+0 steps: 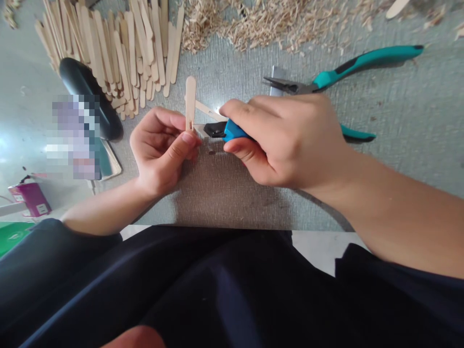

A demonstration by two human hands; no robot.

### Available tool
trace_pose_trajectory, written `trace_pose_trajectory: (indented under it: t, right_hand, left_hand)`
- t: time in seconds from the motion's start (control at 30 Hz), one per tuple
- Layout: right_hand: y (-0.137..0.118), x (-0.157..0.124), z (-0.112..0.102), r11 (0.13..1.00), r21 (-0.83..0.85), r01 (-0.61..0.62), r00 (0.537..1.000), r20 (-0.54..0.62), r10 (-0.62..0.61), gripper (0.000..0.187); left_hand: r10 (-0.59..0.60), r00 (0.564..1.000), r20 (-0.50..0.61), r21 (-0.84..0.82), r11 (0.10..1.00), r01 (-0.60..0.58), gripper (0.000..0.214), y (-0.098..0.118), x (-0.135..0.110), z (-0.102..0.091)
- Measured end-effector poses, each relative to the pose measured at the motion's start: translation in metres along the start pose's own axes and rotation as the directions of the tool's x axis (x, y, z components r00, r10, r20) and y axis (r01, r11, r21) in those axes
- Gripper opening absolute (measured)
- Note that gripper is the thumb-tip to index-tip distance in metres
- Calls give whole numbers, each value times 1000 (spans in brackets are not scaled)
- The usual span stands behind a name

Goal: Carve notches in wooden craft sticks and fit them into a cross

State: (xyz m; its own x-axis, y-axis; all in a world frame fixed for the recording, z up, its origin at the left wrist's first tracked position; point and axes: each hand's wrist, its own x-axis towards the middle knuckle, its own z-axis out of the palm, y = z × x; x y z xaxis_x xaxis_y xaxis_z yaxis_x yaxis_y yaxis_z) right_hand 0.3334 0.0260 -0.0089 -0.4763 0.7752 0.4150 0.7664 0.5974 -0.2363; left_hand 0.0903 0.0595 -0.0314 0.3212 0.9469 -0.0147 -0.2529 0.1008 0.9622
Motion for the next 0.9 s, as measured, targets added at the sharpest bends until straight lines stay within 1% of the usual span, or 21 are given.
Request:
trace_pose_trajectory:
  t: [0.1,0.3,0.43,0.53,0.6,0.67,0.77,0.9]
  right_hand:
    - [0,0,-1,1000,3,-6,1000,9,6,52]
    - [2,0,-2,1000,21,-7,1000,25,7,51]
    - [1,1,-1,1000,-2,21,1000,-4,-21,51]
    - [-1,1,-1,1000,-9,0,1000,21,1,56]
    - [-2,0,-1,1000,5,-17,999,36,17,58]
    - [-2,0,0,1000,15,-12,1000,15,12,57]
    - [-1,0,2,1000,3,8,1000,-11,-8,56]
    - [-2,0,7,1000,-23,5,1000,-21,-5,57]
  left_hand:
    - [10,1000,-6,1,1000,-10,50,2,-1,1]
    - [-59,998,-2,26,998,59,53,2,-4,-1]
    - [-48,999,22,18,999,48,53,2,-4,-2]
    - [-11,999,34,23,1000,10,52,1,-4,-3]
    - [-11,999,36,46,999,10,53,-1,-4,-4]
    - [-43,998,50,64,997,40,54,-2,-5,-5]
    - [-88,993,80,37,996,85,52,-3,-6,-7]
    - [-163,985,59,32,986,161,57,-1,-5,-8]
